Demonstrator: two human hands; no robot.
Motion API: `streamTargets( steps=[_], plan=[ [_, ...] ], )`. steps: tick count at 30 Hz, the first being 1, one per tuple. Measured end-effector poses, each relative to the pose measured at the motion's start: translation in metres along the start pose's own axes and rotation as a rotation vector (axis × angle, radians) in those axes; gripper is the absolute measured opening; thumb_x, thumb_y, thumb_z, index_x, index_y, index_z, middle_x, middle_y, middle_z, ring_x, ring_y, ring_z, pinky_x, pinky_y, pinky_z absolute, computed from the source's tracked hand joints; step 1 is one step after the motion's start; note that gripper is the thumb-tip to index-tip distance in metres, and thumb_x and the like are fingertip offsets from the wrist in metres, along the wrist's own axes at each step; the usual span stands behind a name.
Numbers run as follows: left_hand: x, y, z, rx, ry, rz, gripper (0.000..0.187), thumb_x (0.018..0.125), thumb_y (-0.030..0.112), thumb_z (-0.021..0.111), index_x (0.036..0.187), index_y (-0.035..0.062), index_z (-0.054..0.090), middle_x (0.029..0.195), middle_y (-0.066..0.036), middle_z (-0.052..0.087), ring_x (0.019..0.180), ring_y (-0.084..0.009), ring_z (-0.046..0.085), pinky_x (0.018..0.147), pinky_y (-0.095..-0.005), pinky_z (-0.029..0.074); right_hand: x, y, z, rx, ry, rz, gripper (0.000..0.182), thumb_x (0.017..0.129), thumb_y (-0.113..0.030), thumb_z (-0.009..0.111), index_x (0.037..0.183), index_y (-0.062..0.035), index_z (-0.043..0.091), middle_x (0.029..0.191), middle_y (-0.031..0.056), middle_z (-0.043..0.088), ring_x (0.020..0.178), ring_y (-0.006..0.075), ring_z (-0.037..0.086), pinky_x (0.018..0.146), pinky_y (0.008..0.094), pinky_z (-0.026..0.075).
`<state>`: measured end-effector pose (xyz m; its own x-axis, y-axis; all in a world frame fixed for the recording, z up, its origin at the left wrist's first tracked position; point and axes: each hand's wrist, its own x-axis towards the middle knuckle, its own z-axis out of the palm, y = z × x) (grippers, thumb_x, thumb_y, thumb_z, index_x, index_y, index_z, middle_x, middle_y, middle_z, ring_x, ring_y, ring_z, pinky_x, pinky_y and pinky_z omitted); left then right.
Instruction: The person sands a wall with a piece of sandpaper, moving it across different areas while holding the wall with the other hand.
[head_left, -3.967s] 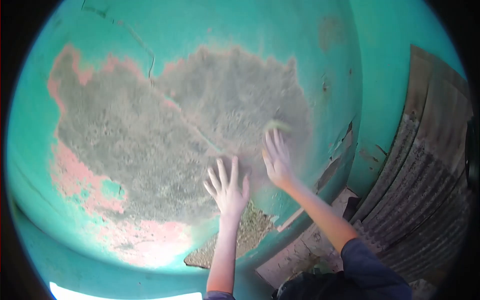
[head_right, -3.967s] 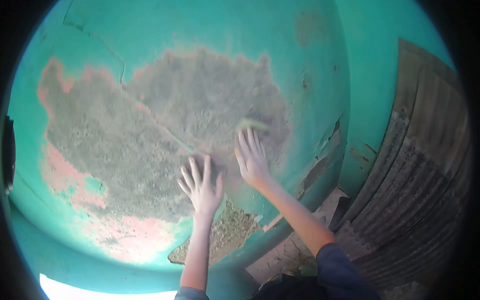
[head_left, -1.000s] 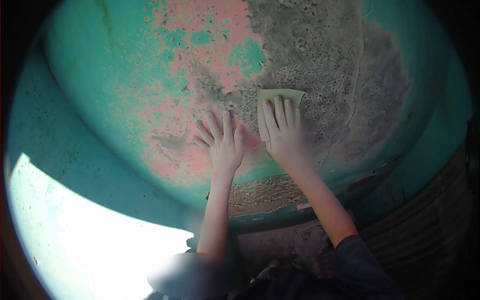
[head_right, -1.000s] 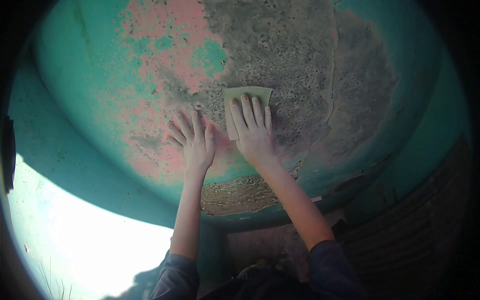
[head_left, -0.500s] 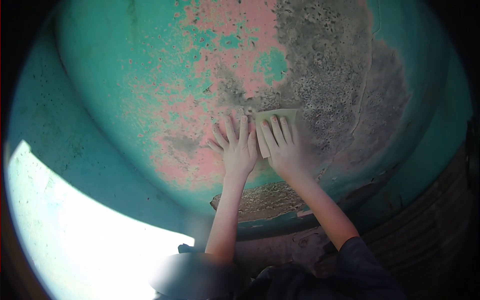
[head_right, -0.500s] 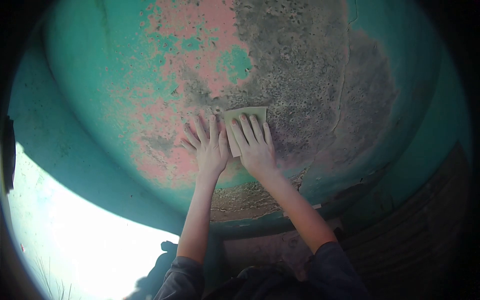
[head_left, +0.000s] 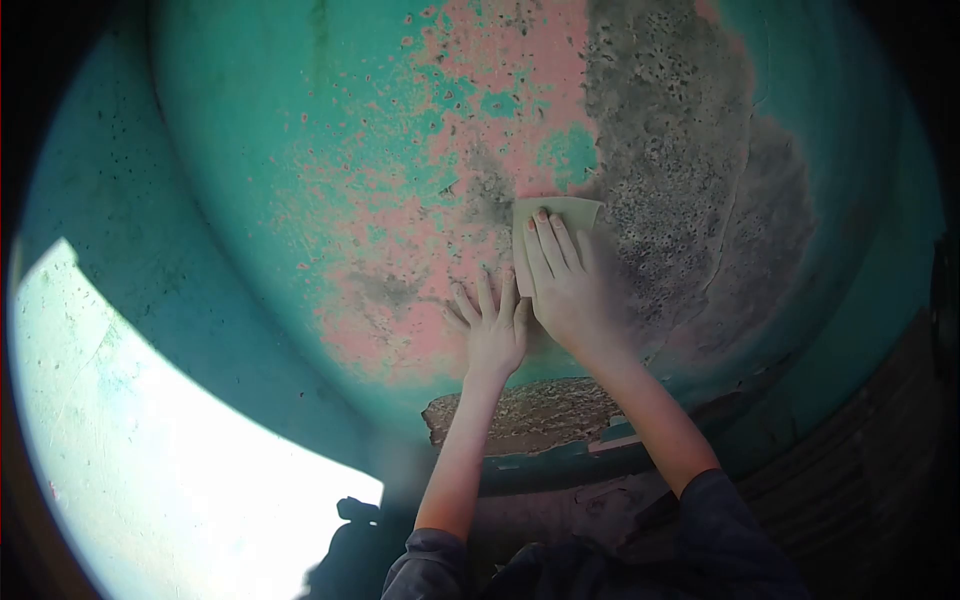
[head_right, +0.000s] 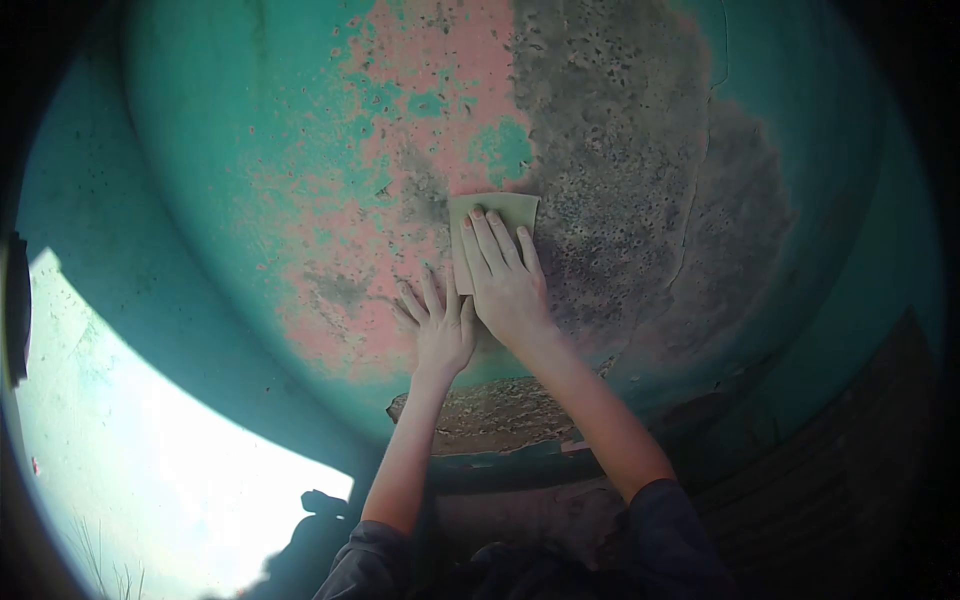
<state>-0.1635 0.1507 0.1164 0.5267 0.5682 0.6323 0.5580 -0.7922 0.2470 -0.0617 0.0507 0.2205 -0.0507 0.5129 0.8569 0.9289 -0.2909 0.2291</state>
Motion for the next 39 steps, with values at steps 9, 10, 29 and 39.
streamTargets(
  steps=[9, 10, 29, 39],
  plan=[
    [-0.005, -0.002, -0.009, 0.022, -0.11, -0.019, 0.06, 0.108, 0.045, 0.03, 0.163, 0.0205, 0.025, 0.168, -0.024, 0.009, 0.149, -0.0593, -0.004, 0.113, -0.0758, -0.007, -0.07, -0.005, 0.037, -0.004, -0.075, 0.018, 0.063, 0.091, -0.02, 0.053, 0.151, -0.0033, 0.044, 0.158, 0.0124, 0.042, 0.146, 0.0261, 0.04, 0.119, 0.049, 0.031],
    [-0.004, -0.001, -0.009, -0.001, -0.114, -0.022, 0.06, 0.108, 0.046, 0.03, 0.163, 0.0214, 0.024, 0.169, -0.023, 0.009, 0.15, -0.0579, -0.003, 0.113, -0.0752, -0.006, -0.08, -0.004, 0.038, -0.015, -0.097, -0.012, 0.063, 0.092, -0.02, 0.053, 0.152, -0.0039, 0.043, 0.158, 0.0122, 0.042, 0.147, 0.0261, 0.04, 0.119, 0.0496, 0.031],
    [-0.055, 0.065, -0.004, -0.374, 0.058, 0.028, 0.097, 0.078, 0.013, 0.06, 0.16, -0.003, 0.012, 0.166, -0.03, 0.007, 0.153, -0.0519, 0.003, 0.122, -0.0611, 0.01, -0.105, 0.041, 0.026, 0.221, -0.374, -0.478, 0.054, 0.09, -0.022, 0.056, 0.143, -0.0122, 0.056, 0.154, 0.0061, 0.048, 0.145, 0.0228, 0.042, 0.12, 0.0525, 0.031],
    [-0.055, 0.103, 0.012, -0.314, 0.017, -0.097, 0.111, 0.073, 0.027, 0.067, 0.161, -0.003, 0.007, 0.161, -0.042, 0.0, 0.148, -0.0624, -0.005, 0.119, -0.0675, 0.004, -0.091, 0.08, 0.012, 0.204, -0.254, -0.506, 0.048, 0.09, -0.022, 0.057, 0.137, -0.0138, 0.062, 0.155, 0.0039, 0.048, 0.144, 0.0211, 0.044, 0.117, 0.0488, 0.036]
  ],
)
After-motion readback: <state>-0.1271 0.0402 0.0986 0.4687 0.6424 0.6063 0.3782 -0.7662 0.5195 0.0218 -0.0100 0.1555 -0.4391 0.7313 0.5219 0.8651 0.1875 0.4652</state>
